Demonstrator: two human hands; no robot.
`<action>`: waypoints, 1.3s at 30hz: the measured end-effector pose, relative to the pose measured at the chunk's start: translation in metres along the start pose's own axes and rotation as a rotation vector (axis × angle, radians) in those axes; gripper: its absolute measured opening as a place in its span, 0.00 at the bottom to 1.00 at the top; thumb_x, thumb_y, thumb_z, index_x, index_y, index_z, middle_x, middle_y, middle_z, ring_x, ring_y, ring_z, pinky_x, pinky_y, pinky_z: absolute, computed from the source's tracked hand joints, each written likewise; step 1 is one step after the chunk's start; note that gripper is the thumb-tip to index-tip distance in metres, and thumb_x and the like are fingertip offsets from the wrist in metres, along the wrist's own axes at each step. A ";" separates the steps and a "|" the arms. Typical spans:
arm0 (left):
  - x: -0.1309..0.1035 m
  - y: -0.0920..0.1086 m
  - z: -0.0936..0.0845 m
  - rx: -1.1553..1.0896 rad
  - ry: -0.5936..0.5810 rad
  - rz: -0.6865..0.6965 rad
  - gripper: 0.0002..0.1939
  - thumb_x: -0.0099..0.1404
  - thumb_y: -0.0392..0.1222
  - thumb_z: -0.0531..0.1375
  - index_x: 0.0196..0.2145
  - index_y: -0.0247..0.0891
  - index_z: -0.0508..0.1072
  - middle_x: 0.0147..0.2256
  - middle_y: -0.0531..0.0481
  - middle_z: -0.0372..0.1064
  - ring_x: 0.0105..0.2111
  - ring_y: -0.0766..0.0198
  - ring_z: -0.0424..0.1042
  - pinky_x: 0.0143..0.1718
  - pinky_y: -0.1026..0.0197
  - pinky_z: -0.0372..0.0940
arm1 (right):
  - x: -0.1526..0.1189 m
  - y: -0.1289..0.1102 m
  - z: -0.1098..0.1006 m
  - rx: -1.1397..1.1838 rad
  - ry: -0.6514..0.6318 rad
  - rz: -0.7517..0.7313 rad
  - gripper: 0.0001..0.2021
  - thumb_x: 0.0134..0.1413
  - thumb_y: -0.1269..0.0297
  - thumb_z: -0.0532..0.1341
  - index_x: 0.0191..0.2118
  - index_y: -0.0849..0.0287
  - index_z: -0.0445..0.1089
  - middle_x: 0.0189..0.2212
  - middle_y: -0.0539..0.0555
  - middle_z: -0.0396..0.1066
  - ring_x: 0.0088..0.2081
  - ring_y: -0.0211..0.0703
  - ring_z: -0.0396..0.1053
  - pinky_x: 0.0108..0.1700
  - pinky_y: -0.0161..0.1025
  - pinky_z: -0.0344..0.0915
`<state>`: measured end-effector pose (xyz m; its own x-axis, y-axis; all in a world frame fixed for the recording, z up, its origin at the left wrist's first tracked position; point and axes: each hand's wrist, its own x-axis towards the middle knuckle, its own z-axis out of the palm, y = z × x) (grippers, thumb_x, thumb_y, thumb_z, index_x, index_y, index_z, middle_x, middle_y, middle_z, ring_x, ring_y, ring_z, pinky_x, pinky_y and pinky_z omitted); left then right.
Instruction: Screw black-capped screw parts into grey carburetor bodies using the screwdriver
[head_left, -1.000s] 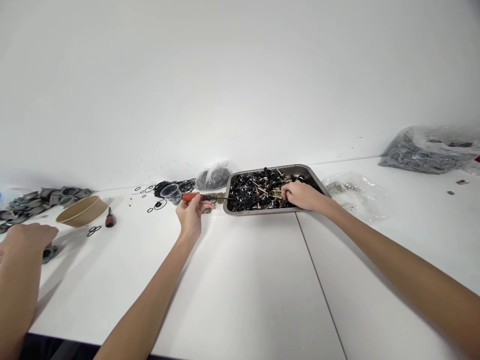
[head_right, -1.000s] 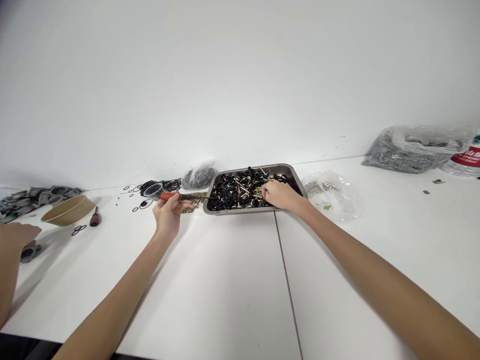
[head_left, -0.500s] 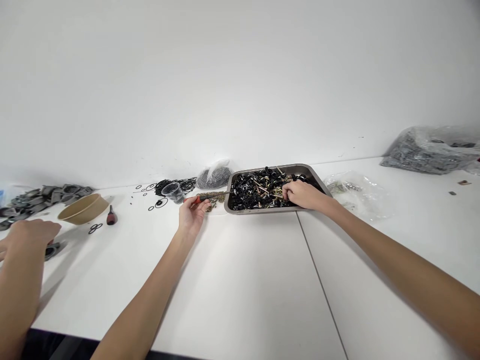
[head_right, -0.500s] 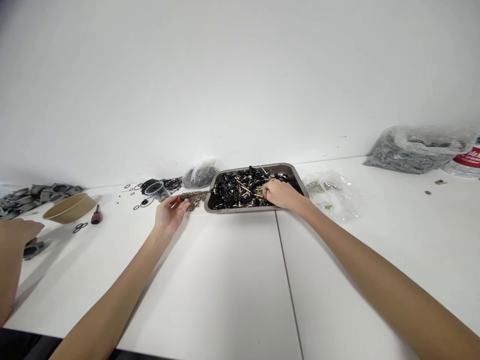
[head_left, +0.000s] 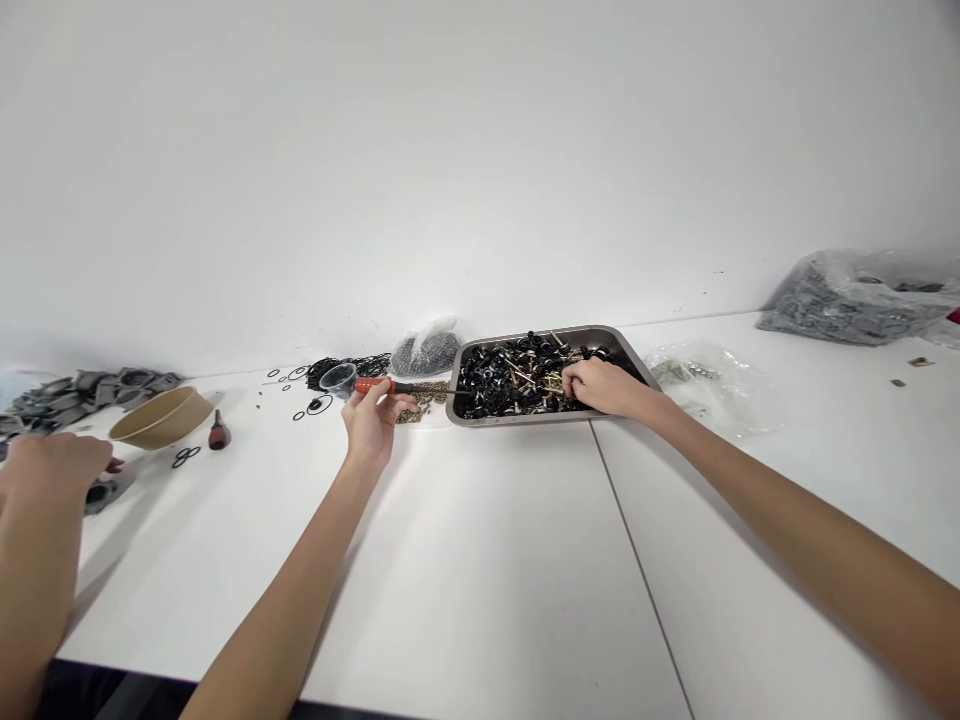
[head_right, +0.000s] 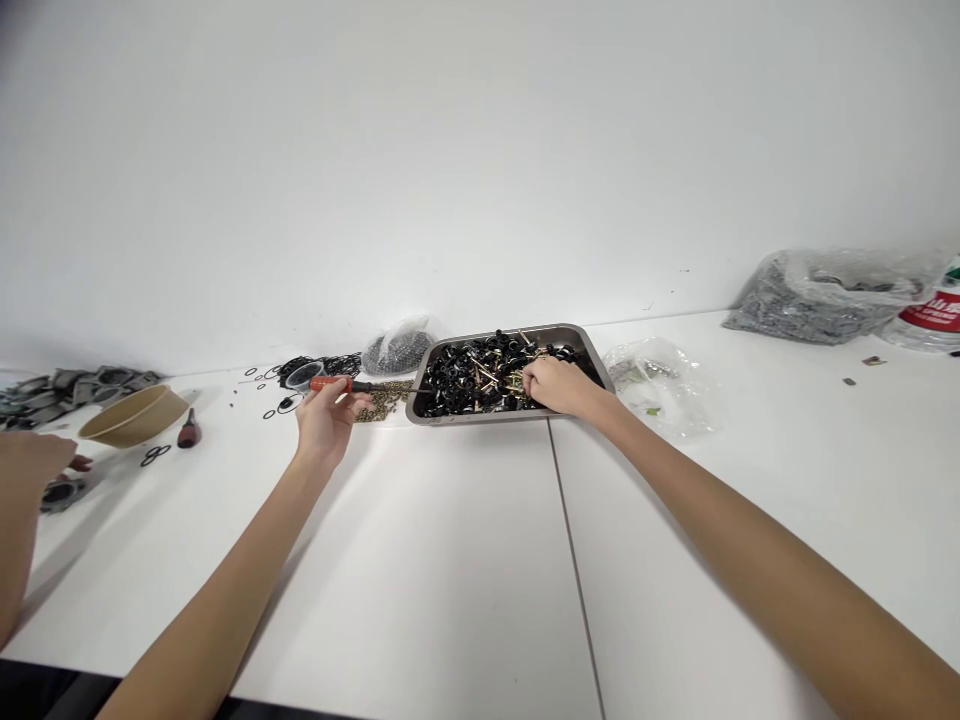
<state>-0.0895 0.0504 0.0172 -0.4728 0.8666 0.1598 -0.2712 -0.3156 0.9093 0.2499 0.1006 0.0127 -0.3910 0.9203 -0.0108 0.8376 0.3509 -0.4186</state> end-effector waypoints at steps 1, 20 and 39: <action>-0.001 0.000 0.001 0.016 -0.016 0.020 0.12 0.49 0.38 0.69 0.30 0.34 0.71 0.25 0.54 0.67 0.22 0.62 0.74 0.24 0.59 0.71 | 0.000 0.000 0.000 0.002 0.000 0.002 0.14 0.56 0.77 0.51 0.30 0.58 0.72 0.39 0.53 0.78 0.37 0.43 0.72 0.37 0.35 0.59; -0.019 -0.009 0.014 0.144 -0.186 0.042 0.15 0.49 0.41 0.70 0.33 0.34 0.71 0.25 0.50 0.70 0.19 0.59 0.73 0.19 0.56 0.69 | 0.001 0.002 0.001 -0.001 0.002 -0.004 0.13 0.56 0.77 0.51 0.30 0.57 0.72 0.39 0.53 0.78 0.37 0.42 0.72 0.36 0.35 0.59; -0.003 -0.018 0.000 0.043 -0.037 -0.356 0.05 0.54 0.34 0.63 0.30 0.32 0.70 0.21 0.52 0.67 0.17 0.65 0.68 0.19 0.60 0.68 | 0.000 0.001 0.000 0.009 -0.002 0.010 0.14 0.56 0.77 0.51 0.30 0.58 0.72 0.39 0.53 0.77 0.38 0.43 0.71 0.38 0.36 0.58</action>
<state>-0.0834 0.0533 0.0003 -0.3240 0.9330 -0.1564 -0.3774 0.0241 0.9257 0.2504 0.1010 0.0127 -0.3837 0.9233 -0.0168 0.8379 0.3405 -0.4267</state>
